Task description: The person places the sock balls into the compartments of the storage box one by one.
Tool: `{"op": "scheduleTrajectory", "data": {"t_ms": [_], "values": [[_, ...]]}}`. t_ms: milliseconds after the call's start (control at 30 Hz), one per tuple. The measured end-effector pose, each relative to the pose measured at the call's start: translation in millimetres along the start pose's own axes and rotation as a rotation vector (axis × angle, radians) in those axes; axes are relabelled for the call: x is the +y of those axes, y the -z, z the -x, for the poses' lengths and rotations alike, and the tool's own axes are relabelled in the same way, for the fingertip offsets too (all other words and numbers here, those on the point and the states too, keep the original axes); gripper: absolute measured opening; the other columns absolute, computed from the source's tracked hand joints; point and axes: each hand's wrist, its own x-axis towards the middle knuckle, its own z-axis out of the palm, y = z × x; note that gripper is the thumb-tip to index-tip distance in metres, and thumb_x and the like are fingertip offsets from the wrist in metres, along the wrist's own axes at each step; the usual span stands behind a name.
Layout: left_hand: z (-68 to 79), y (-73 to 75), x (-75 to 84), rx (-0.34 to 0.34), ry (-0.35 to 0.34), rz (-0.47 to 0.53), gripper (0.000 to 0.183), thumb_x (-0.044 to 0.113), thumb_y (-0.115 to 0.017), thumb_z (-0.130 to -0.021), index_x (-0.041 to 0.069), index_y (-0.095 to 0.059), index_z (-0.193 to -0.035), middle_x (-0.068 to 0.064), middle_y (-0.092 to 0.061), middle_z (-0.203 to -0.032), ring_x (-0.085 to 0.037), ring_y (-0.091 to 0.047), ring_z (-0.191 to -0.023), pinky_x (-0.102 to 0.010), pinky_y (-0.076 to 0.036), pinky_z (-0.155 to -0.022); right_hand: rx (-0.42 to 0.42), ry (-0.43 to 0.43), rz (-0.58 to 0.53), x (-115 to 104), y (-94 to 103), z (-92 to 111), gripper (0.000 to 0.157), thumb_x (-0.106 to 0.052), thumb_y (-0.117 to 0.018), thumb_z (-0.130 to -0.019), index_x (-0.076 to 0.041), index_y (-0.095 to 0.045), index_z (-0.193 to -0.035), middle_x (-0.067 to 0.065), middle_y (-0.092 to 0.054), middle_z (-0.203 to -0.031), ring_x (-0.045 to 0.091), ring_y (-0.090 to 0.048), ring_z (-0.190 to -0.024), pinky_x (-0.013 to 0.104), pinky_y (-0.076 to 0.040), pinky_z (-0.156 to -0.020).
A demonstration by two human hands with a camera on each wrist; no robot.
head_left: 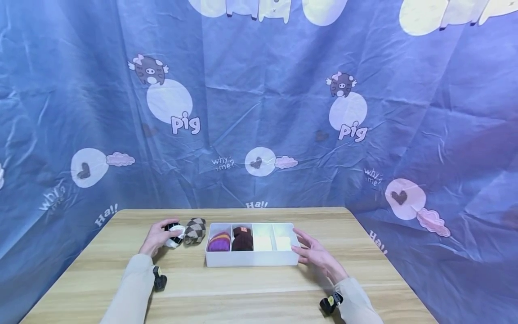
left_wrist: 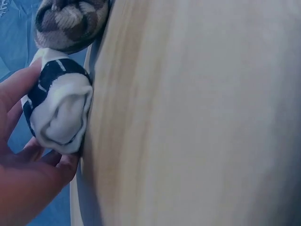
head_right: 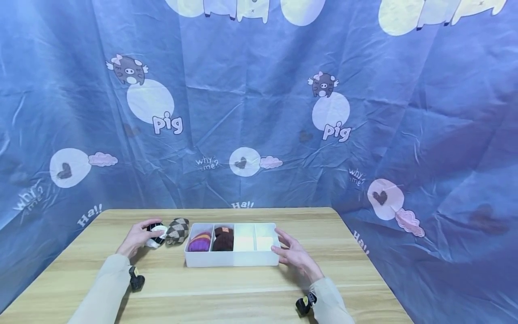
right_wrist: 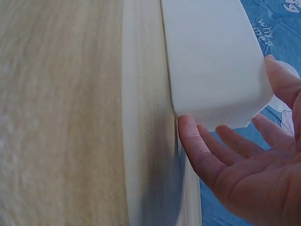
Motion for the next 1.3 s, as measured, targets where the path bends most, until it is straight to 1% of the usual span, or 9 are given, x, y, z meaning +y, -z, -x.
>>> {"op": "scheduleTrajectory", "data": {"t_ms": [133, 300, 400, 533, 667, 767, 833, 1033, 1300], "values": [[4.5, 1.7, -2.0, 0.005, 0.014, -0.009, 0.061, 0.012, -0.075, -0.084, -0.001, -0.05, -0.139, -0.037, -0.045, -0.138, -0.015, -0.065, -0.077, -0.031, -0.059, -0.064, -0.003, -0.002, 0.001, 1.3, -1.2, 0.9, 0.077, -0.02, -0.066, -0.093, -0.014, -0.022, -0.157, 0.032, -0.013, -0.158, 0.023, -0.057, -0.112, 0.037, -0.055, -0.087], [8.3, 6.4, -2.8, 0.038, 0.02, 0.009, 0.062, 0.011, -0.076, -0.083, -0.002, -0.051, -0.138, -0.037, -0.045, -0.136, -0.014, -0.064, -0.076, -0.029, -0.059, -0.063, -0.027, 0.011, -0.02, 2.5, -2.9, -2.5, 0.077, -0.02, -0.066, -0.094, -0.013, -0.021, -0.157, 0.03, -0.016, -0.158, 0.038, -0.048, -0.129, 0.039, -0.055, -0.092], [9.2, 9.4, -0.6, 0.065, 0.012, 0.033, 0.063, 0.013, -0.077, -0.084, -0.002, -0.05, -0.139, -0.035, -0.046, -0.137, -0.01, -0.063, -0.078, -0.025, -0.058, -0.065, -0.047, 0.016, -0.042, 3.0, -3.0, -5.5, 0.078, -0.019, -0.065, -0.094, -0.013, -0.019, -0.157, 0.028, -0.016, -0.159, 0.038, -0.045, -0.133, 0.041, -0.053, -0.095], [9.5, 11.3, 8.2, 0.101, -0.007, 0.065, 0.069, 0.021, -0.08, -0.082, 0.0, -0.05, -0.14, -0.028, -0.047, -0.14, -0.004, -0.06, -0.083, -0.021, -0.056, -0.071, -0.021, 0.001, -0.008, 1.7, -2.1, -6.0, 0.078, -0.021, -0.066, -0.093, -0.015, -0.022, -0.157, 0.029, -0.015, -0.159, 0.033, -0.053, -0.124, 0.04, -0.054, -0.093], [11.2, 9.3, 24.1, 0.113, -0.026, 0.085, 0.073, 0.03, -0.082, -0.08, 0.003, -0.05, -0.141, -0.022, -0.046, -0.143, -0.008, -0.058, -0.096, -0.017, -0.053, -0.075, 0.005, -0.008, 0.004, -0.8, -0.7, -4.6, 0.077, -0.021, -0.067, -0.093, -0.017, -0.024, -0.156, 0.028, -0.015, -0.159, 0.043, -0.046, -0.131, 0.041, -0.054, -0.093], [11.4, 3.3, 34.5, 0.11, -0.053, 0.081, 0.073, 0.034, -0.082, -0.08, 0.005, -0.052, -0.14, -0.018, -0.046, -0.145, -0.014, -0.052, -0.11, -0.013, -0.05, -0.076, -0.006, 0.003, -0.01, -1.0, 1.0, -4.7, 0.077, -0.02, -0.067, -0.093, -0.015, -0.022, -0.157, 0.028, -0.015, -0.159, 0.046, -0.036, -0.138, 0.041, -0.054, -0.093], [10.7, -2.9, 39.4, 0.11, -0.073, 0.078, 0.072, 0.035, -0.082, -0.079, 0.006, -0.054, -0.139, -0.017, -0.048, -0.144, -0.014, -0.049, -0.112, -0.011, -0.048, -0.076, -0.015, 0.007, -0.025, -0.1, 1.9, -5.2, 0.079, -0.02, -0.067, -0.093, -0.015, -0.021, -0.157, 0.028, -0.015, -0.159, 0.043, -0.039, -0.136, 0.04, -0.055, -0.092], [12.9, -27.3, 53.7, 0.078, -0.106, 0.119, 0.068, 0.033, -0.083, -0.078, 0.008, -0.058, -0.135, -0.016, -0.054, -0.137, -0.001, -0.058, -0.092, -0.016, -0.052, -0.075, -0.002, -0.001, -0.036, 4.4, 1.8, -4.8, 0.079, -0.021, -0.069, -0.092, -0.014, -0.023, -0.156, 0.028, -0.018, -0.159, 0.044, -0.04, -0.136, 0.039, -0.055, -0.091], [18.5, -62.0, 66.7, 0.027, -0.187, 0.099, 0.058, 0.023, -0.082, -0.08, 0.008, -0.062, -0.131, -0.027, -0.062, -0.124, -0.009, -0.064, -0.083, -0.023, -0.056, -0.067, 0.015, -0.014, -0.018, 3.3, 0.4, -2.1, 0.078, -0.02, -0.068, -0.092, -0.015, -0.024, -0.156, 0.029, -0.016, -0.159, 0.041, -0.044, -0.133, 0.041, -0.054, -0.092]]}}
